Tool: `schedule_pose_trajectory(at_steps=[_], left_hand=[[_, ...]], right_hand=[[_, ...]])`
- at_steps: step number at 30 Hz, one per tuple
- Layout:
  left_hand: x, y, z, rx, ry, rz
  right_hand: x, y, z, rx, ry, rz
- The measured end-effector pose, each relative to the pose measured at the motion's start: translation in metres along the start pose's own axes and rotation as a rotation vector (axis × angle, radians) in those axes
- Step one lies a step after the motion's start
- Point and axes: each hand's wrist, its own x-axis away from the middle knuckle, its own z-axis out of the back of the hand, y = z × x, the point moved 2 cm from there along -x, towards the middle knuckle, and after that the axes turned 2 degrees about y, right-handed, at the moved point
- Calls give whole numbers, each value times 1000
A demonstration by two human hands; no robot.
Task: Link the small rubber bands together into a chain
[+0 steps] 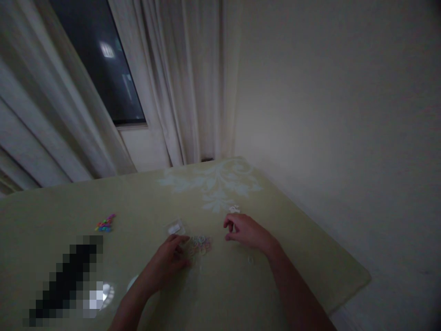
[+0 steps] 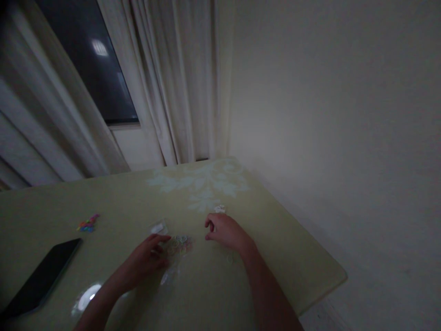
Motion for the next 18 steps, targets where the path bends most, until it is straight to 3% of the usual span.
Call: schedule_pose_trajectory(at_steps=[3, 5, 9, 12, 15, 18], left_hand=[[0, 10, -4, 35, -63, -8], [0, 12, -1, 46, -35, -17], [-1, 4, 11, -27, 93, -24], [-3, -1, 8, -121, 115, -28], [-6, 4, -5, -126, 80, -69], [-8, 11, -17, -59, 17, -96]], right_hand=[[16, 10, 18, -60, -22, -34], [30, 15, 21, -74, 3, -67], [64, 27, 13, 59, -6, -170], [79, 32, -1, 119, -41, -190], [72, 24, -17, 154, -29, -128], [44, 4, -35, 174, -25, -27]])
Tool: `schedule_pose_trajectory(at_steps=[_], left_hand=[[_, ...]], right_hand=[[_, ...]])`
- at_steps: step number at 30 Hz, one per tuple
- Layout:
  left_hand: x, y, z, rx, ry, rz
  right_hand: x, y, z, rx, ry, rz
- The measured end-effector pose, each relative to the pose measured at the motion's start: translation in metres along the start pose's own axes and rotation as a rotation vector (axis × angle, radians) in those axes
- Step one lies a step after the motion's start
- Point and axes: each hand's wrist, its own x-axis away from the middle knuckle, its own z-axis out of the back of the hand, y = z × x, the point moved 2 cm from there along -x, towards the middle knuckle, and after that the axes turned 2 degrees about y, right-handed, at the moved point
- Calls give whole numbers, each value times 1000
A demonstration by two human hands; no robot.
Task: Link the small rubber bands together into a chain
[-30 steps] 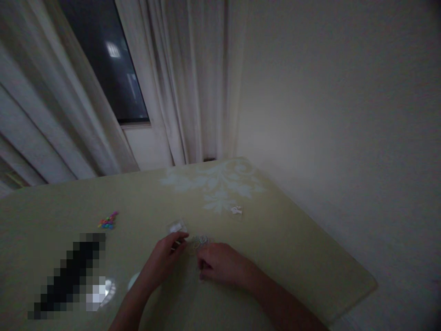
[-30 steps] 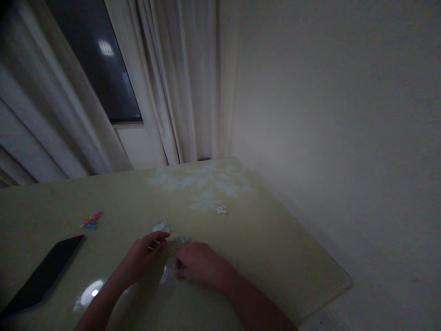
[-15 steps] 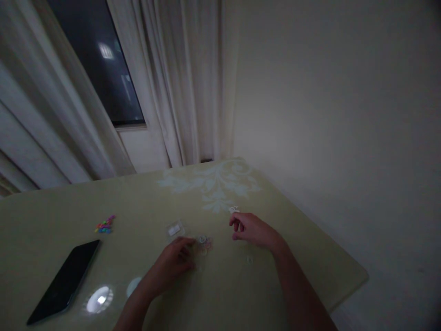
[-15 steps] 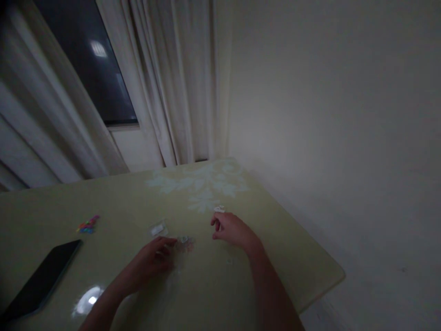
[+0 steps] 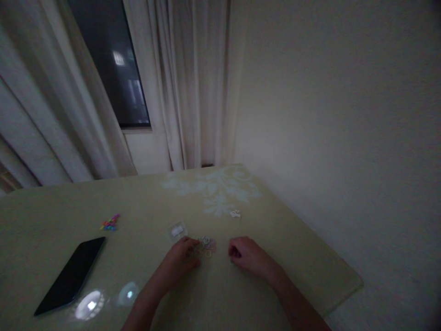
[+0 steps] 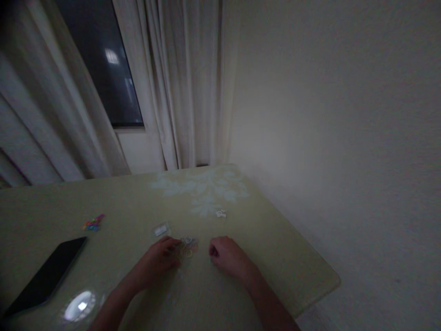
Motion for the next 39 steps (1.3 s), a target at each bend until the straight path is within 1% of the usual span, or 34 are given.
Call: schedule_pose_trajectory(at_steps=[4, 6, 8, 11, 12, 14, 16, 19, 22, 25, 28, 31, 33, 36, 39], left_hand=[[0, 3, -2, 89, 11, 8], [1, 2, -1, 106, 22, 24], [0, 1, -3, 97, 21, 29], [-2, 2, -6, 67, 37, 23], [-3, 3, -8, 56, 47, 20], [-5, 4, -11, 36, 66, 14], [-7, 7, -14, 28, 81, 1], [-9, 9, -20, 27, 129, -31], [-12, 9, -24, -8, 209, -63], [-15, 9, -26, -59, 244, -68], [-17, 10, -25, -73, 264, -59], [-15, 9, -20, -12, 263, -64], [-11, 6, -15, 64, 242, -64], [-4, 0, -8, 170, 184, -31], [1, -1, 2, 170, 168, 9]], right_hand=[[-47, -29, -13, 32, 41, 136], [-62, -34, -18, 36, 80, 182], [-69, -31, -20, -16, 126, 187], [-66, -19, -22, -176, 178, 147], [-63, -15, -22, -222, 165, 150], [-57, -11, -23, -268, 98, 190], [-54, -13, -24, -272, 27, 239], [-56, -21, -29, -248, -4, 263], [-60, -31, -37, -202, 32, 230], [-64, -37, -46, -147, 89, 191], [-68, -38, -53, -122, 139, 189], [-69, -38, -53, -154, 181, 220], [-67, -39, -50, -201, 210, 231], [-64, -40, -42, -287, 235, 209], [-62, -36, -33, -338, 223, 169]])
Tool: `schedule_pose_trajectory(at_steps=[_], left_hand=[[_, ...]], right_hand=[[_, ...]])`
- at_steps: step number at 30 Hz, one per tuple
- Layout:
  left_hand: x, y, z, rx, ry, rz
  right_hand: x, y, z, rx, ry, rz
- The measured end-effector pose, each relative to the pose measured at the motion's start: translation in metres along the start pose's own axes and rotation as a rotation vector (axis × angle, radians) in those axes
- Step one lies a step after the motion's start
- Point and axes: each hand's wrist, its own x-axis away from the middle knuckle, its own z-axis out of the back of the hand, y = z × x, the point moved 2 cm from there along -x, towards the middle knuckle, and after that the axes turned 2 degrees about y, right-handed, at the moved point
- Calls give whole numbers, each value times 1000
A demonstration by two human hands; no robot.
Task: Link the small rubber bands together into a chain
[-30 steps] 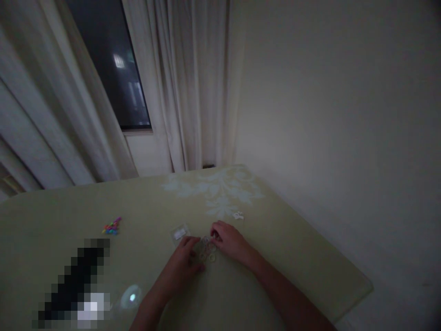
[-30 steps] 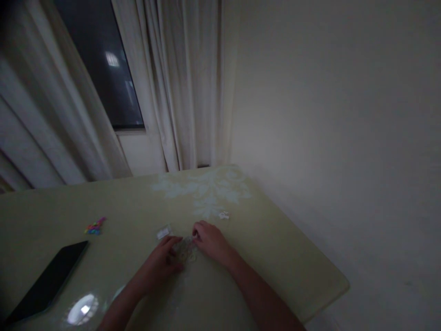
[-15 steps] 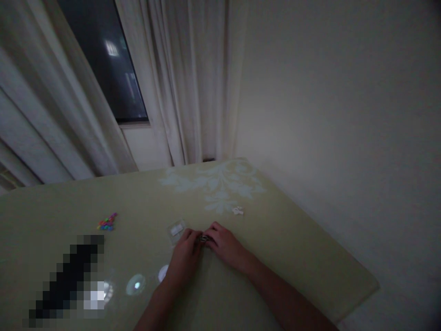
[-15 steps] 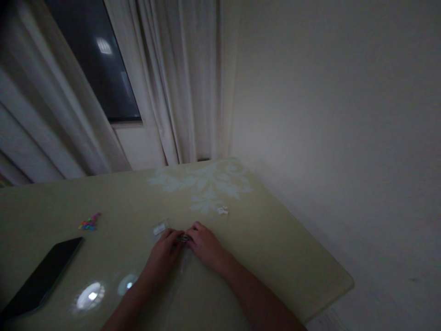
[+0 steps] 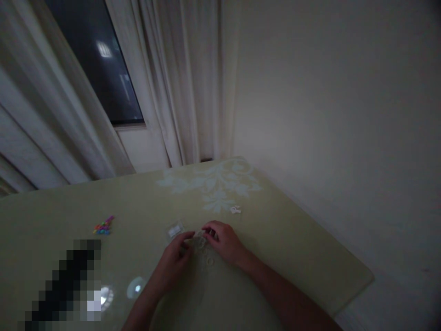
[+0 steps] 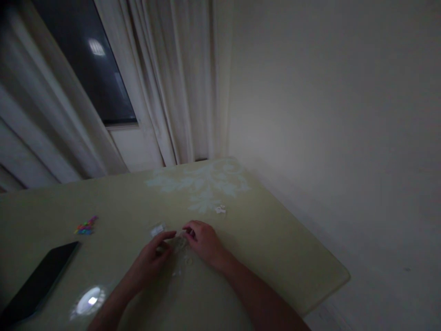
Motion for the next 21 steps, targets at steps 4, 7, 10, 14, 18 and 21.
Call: schedule_pose_trajectory(at_steps=[4, 7, 10, 14, 18, 21], left_hand=[[0, 7, 16, -131, 107, -5], [-1, 7, 28, -323, 283, -55], [-3, -1, 34, -534, 289, -90], [-3, -8, 39, -616, 119, -72], [-2, -2, 43, -545, -17, -27], [-1, 3, 40, -513, -96, -13]], right_hand=[[3, 5, 14, 35, -90, -4], [8, 6, 16, 85, -173, 59], [10, 5, 6, 156, -211, 110], [7, 3, -13, 270, -135, 147], [2, 3, -18, 299, -92, 154], [1, 5, -11, 219, -55, 138]])
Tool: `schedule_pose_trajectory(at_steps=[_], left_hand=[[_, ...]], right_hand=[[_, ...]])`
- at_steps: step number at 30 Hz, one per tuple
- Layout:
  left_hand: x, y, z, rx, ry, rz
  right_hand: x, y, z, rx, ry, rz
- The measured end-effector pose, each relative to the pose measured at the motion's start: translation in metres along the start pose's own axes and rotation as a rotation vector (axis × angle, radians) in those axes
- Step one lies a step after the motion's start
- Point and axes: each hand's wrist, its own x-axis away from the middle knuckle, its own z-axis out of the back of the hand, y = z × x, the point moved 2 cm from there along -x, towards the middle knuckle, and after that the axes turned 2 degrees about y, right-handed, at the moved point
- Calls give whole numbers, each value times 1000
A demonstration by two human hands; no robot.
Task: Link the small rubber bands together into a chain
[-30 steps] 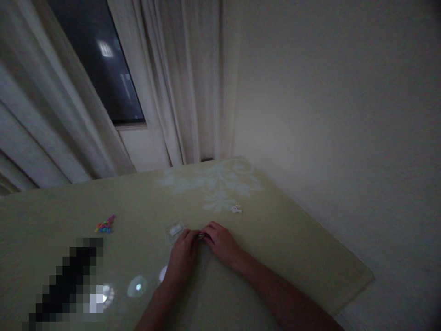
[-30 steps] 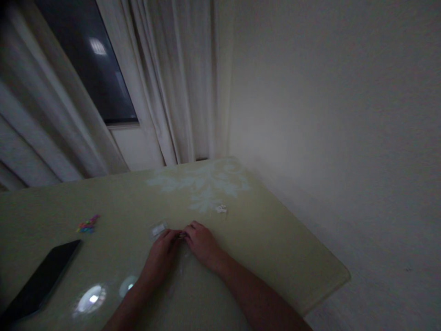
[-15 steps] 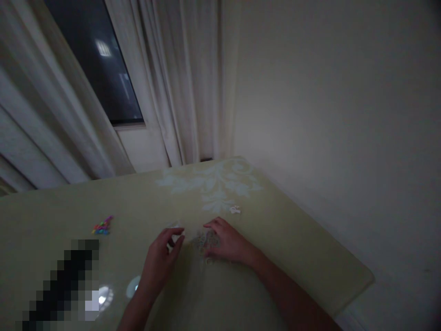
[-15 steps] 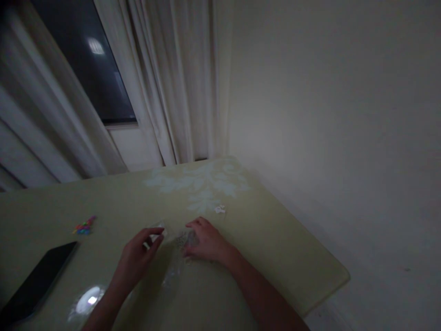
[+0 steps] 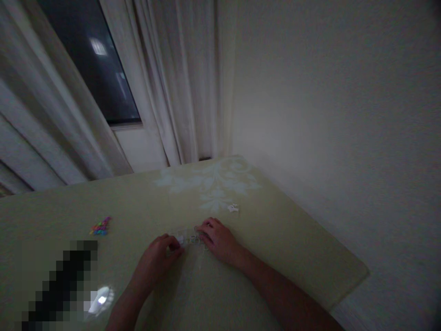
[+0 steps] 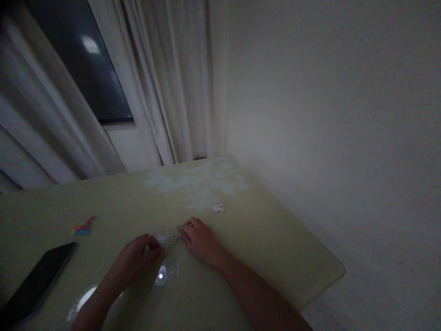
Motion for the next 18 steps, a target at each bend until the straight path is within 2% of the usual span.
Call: schedule_pose_trajectory(at_steps=[3, 6, 9, 13, 18], left_hand=[[0, 5, -5, -48, 25, -2], [1, 11, -14, -134, 180, -57], [1, 20, -25, -237, 310, -203], [0, 27, -41, -344, 297, -312], [-3, 19, -44, -228, 316, -302]], right_hand=[[2, 6, 11, -46, 37, -27], [3, 10, 18, -23, 24, -48], [4, 9, 18, 25, 1, -53], [5, 3, 10, 127, -39, -35], [5, 0, 8, 136, -63, -46]])
